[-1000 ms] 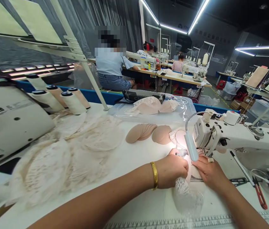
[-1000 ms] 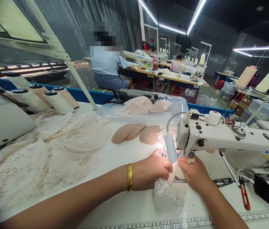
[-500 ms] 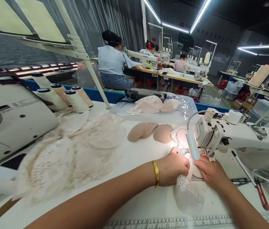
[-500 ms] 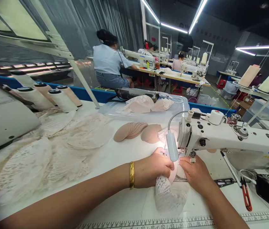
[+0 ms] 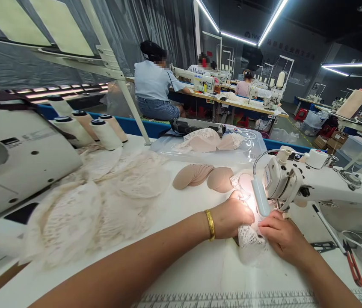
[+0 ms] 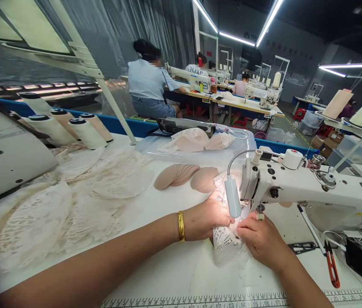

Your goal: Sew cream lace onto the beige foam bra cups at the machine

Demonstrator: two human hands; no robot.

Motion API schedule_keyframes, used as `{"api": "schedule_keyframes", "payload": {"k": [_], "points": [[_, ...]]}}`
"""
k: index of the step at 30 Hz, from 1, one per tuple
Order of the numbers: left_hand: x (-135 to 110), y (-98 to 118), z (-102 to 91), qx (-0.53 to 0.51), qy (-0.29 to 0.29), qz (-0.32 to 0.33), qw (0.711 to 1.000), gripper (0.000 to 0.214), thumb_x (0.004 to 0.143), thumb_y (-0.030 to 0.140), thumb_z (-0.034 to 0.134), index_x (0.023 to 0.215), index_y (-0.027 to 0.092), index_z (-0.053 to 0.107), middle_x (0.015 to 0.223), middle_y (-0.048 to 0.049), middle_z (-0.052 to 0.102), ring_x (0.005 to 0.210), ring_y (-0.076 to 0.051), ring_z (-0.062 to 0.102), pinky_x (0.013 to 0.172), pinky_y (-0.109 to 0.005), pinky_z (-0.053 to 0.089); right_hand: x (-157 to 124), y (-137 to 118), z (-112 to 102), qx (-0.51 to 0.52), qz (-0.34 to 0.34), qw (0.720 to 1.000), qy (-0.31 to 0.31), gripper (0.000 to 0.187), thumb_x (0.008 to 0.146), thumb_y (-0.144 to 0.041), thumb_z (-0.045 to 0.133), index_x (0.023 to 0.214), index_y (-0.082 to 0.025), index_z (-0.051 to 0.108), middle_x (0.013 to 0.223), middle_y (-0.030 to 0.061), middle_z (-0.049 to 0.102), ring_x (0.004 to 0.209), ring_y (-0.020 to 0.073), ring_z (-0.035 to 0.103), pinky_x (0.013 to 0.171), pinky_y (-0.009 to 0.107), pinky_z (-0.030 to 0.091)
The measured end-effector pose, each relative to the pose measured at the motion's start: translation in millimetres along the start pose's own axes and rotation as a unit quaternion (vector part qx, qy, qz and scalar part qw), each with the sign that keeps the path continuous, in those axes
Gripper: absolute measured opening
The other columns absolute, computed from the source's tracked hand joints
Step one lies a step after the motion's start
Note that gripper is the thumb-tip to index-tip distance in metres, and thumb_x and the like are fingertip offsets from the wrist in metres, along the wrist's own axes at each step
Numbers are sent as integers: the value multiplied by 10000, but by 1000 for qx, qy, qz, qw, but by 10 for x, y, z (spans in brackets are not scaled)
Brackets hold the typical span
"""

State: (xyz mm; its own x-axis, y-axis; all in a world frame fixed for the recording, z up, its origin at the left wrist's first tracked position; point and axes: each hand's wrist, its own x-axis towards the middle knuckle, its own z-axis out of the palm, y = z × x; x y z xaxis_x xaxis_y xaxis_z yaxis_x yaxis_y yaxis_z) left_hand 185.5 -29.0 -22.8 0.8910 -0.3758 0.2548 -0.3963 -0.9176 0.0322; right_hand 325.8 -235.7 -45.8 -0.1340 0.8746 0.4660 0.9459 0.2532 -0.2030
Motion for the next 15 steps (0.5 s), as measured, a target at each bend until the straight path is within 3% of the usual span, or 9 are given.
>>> {"api": "schedule_keyframes", "payload": {"k": [4,9,15], "points": [[13,-24,19,30,35,33,998,207,645,-4,587,629,188,512,633,23,623,626,-171,516,696,-376,304,15,-60,-36,29,-13,999,-19,247,988,-63,472,1034,-230,648,1048,30,728,958,193,587,798,324,473],[11,-36,56,88,66,90,990,254,544,-54,516,584,169,401,616,35,584,574,-142,470,661,-372,278,11,-80,-49,35,-5,999,-24,258,962,-28,458,988,-219,630,996,26,722,934,192,584,777,328,471],[13,-33,108,136,91,90,982,273,551,-56,529,601,172,388,638,34,569,572,-136,439,651,-371,288,-25,-2,-29,-1,15,1000,-3,299,925,-13,450,1027,-232,626,968,36,717,889,200,603,718,313,466]]}}
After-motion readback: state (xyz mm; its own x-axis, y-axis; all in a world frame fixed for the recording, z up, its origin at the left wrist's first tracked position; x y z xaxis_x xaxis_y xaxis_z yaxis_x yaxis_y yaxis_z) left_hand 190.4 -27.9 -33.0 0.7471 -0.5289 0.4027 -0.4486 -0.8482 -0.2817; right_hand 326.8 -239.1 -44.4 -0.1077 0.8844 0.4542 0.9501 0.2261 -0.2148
